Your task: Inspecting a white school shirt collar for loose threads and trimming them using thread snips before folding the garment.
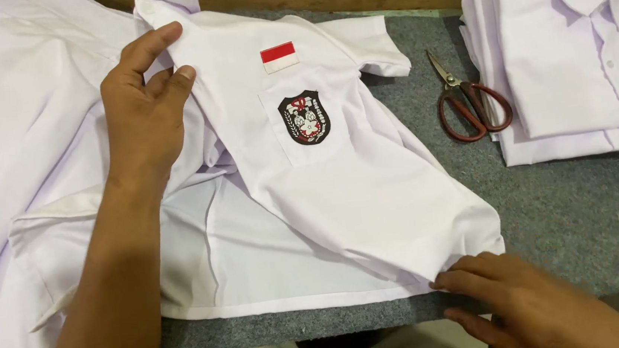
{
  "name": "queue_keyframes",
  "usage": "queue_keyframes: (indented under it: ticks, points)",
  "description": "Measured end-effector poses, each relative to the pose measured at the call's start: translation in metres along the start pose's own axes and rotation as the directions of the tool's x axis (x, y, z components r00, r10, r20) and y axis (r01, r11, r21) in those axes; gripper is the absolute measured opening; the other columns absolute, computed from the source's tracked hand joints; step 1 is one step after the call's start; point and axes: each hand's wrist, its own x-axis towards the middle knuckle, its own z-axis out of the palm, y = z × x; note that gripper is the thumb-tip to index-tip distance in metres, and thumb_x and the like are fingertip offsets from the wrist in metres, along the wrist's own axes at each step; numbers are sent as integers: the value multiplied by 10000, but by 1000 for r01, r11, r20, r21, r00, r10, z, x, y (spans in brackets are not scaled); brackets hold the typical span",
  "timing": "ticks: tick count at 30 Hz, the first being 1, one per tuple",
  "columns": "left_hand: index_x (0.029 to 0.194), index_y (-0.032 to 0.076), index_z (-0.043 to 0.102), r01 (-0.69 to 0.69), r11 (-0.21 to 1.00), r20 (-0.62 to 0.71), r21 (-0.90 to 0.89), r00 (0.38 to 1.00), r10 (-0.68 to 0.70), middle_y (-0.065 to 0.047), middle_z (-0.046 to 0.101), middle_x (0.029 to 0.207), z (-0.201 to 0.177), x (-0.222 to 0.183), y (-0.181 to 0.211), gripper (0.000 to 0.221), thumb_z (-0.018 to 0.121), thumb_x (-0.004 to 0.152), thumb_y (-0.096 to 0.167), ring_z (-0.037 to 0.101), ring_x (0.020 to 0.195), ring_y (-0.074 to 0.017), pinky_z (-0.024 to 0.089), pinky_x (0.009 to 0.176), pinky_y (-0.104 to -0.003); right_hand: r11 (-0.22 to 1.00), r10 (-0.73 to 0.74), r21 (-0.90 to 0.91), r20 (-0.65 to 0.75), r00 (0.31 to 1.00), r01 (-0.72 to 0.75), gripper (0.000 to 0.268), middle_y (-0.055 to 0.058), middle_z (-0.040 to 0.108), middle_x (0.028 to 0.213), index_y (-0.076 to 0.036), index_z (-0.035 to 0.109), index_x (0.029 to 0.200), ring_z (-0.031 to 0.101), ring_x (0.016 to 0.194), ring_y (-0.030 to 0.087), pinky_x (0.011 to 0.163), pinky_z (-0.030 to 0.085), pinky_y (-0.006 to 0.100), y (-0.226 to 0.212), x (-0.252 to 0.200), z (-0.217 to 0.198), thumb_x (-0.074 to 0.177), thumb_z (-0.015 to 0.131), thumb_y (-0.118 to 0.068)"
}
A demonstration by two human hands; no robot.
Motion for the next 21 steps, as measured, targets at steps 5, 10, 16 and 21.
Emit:
queue_keyframes:
  ticks: [5,10,16,21]
  points:
    - [1404,103,594,7,1000,-8,-26,1000,-8,11,478,1442,-1,-1,0,428,593,1002,-45,594,1007,-113,506,950,-211,968,177,-175,-42,983,-181,463,36,608,1238,-186,605,1266,596,1013,290,856,500,436,8,-7,17,854,742,-345]
    - [1404,93,588,-40,998,-11,-38,999,40,-6,481,1453,-2,1,-4,443,588,994,-74,635,1135,-142,515,1014,-226,972,116,-177,-199,973,-152,207,-43,749,1085,-197,728,1077,659,962,231,805,504,388,11,-18,7,875,688,-223]
    - [1403,95,587,-65,997,-23,-35,998,64,-13,484,1465,-5,5,-11,451,578,984,-73,600,1243,-169,515,1059,-264,912,175,407,-493,852,48,191,99,844,954,-72,721,924,872,984,267,930,714,366,-9,-49,-30,908,585,-204]
    - [1415,91,584,-49,998,-50,-32,998,47,-5,474,1469,-7,5,-9,468,570,972,-60,596,1241,-159,477,1055,-255,703,5,698,-201,980,139,161,125,924,806,-67,805,849,898,763,260,710,726,393,-7,-50,-42,904,758,-210]
